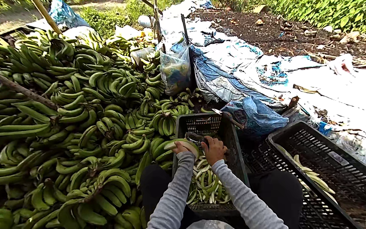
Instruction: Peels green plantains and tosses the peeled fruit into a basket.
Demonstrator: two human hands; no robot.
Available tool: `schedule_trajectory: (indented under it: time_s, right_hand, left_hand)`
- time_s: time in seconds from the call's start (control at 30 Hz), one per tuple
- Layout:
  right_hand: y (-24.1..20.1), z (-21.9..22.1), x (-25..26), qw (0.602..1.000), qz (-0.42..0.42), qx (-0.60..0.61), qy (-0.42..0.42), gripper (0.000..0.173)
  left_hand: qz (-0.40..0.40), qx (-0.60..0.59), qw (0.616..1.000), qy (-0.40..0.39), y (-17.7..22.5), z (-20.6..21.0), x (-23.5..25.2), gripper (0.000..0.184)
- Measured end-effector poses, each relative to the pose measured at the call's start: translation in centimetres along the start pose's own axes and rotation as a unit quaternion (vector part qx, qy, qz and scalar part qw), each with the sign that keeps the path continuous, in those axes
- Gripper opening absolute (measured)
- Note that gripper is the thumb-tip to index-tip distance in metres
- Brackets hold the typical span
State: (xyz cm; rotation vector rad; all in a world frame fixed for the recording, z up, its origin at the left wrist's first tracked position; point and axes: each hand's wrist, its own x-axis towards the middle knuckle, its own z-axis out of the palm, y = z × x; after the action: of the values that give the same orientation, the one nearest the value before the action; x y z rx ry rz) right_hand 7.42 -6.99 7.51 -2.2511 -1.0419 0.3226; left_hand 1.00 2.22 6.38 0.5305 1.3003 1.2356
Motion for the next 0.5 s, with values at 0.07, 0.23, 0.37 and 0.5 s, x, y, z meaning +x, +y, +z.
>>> schedule_trajectory:
  time_s: [0.07,0.23,0.37,0.5]
  right_hand:
    - [1.6,2.3,-3.7,0.998,0.013,0.031,0.055,0.044]
    - [2.6,1.2,-3.3,0.995,-0.045,0.019,0.088,0.04]
    - [-0.2,-5.8,4.9,0.982,-0.001,-0.105,-0.158,0.047]
    - [-0.8,-7.4,7.2,0.973,-0.008,-0.148,-0.179,0.047]
  left_hand:
    - [-0.053,0.145,0.986,0.059,1.0,0.5,0.3,0.052]
    - [-0.1,0.207,0.967,-0.109,1.0,-0.3,0.0,0.047]
    - [-0.084,0.138,0.828,-0.538,0.8,-4.4,-0.1,0.058]
    - [-0.021,0.196,0.724,-0.661,0.6,-6.4,2.2,0.08]
